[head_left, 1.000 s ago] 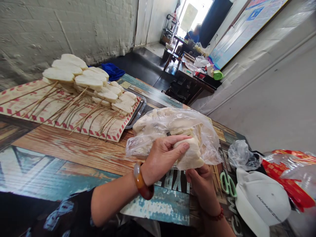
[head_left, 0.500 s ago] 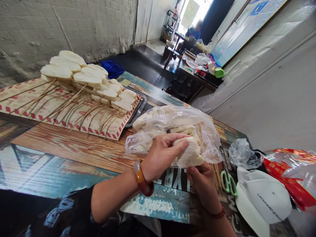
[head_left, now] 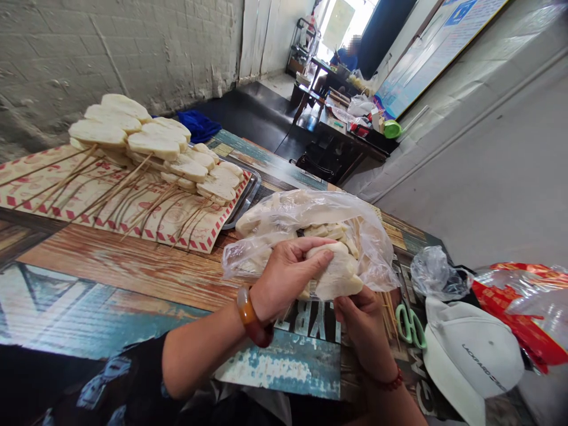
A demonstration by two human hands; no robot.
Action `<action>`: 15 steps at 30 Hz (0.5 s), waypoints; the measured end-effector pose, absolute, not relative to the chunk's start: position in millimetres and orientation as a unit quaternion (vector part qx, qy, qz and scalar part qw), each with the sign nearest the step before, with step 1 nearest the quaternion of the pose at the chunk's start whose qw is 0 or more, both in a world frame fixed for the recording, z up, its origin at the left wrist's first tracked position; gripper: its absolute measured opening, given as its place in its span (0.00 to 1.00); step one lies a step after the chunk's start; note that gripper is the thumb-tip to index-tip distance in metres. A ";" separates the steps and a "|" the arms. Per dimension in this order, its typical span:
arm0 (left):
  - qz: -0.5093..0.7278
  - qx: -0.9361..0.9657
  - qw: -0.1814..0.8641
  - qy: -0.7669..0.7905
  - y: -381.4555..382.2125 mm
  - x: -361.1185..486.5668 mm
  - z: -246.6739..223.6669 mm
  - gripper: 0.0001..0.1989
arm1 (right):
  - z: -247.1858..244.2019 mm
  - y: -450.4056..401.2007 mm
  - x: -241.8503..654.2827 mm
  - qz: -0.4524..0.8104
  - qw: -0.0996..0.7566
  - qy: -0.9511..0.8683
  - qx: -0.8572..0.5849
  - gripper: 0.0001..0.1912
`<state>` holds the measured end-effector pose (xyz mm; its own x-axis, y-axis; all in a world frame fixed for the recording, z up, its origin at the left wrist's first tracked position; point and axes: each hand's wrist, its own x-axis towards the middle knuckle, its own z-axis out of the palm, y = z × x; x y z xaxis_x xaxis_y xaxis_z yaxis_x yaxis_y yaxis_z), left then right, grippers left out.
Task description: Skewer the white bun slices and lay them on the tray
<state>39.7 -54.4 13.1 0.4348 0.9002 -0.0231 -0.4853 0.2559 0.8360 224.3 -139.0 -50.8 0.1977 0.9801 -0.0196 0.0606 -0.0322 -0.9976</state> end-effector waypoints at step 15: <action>0.457 0.312 0.784 0.282 -41.9 42.1 3.7 0.23 | -39.9 -128.4 214.2 0.467 0.554 -0.447 -0.524 0.17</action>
